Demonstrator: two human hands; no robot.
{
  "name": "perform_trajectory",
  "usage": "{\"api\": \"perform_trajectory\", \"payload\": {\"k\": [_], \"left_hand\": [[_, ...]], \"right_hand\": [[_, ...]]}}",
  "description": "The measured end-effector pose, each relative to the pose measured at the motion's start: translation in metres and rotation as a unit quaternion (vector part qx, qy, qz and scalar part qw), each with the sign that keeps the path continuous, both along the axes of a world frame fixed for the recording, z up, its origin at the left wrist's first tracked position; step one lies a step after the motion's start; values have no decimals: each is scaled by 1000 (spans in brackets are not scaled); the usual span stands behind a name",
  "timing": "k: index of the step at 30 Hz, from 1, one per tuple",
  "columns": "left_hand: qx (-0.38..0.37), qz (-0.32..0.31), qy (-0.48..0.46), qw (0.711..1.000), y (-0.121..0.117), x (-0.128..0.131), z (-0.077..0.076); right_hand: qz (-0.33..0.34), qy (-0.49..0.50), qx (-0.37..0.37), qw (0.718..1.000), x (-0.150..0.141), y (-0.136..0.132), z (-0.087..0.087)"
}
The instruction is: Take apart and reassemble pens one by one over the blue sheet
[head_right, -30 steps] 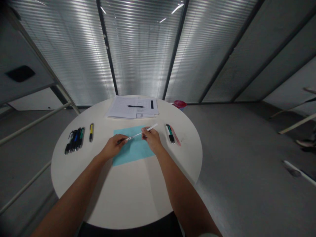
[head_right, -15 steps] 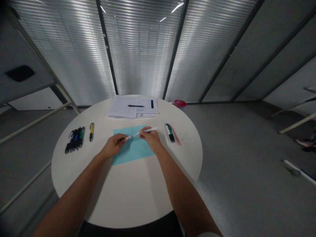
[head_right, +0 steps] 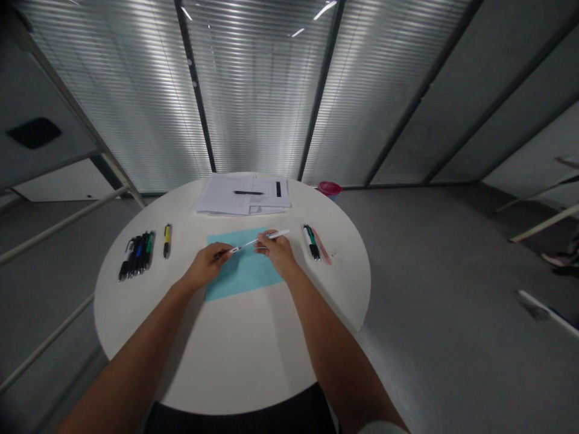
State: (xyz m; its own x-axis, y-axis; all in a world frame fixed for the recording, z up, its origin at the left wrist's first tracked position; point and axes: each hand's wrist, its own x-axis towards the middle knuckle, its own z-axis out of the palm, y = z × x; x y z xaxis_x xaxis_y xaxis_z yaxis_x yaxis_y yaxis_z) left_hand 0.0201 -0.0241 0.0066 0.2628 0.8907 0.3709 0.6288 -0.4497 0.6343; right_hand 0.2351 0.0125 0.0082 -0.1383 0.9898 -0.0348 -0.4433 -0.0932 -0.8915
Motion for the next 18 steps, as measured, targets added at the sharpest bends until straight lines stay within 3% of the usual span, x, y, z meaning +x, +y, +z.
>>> {"api": "perform_trajectory", "payload": {"k": [5,10,18], "left_hand": [[1,6,-1,1000,0,-2,1],[3,20,-3,1000,1,-5,-1],[-1,7,-5,1000,1,-5,-1]], "right_hand": [[-2,0,-3,1000,1,0,0],[-45,15,-7,999,1,-1,4],[-21,47,-29,998,1,-3,11]]}}
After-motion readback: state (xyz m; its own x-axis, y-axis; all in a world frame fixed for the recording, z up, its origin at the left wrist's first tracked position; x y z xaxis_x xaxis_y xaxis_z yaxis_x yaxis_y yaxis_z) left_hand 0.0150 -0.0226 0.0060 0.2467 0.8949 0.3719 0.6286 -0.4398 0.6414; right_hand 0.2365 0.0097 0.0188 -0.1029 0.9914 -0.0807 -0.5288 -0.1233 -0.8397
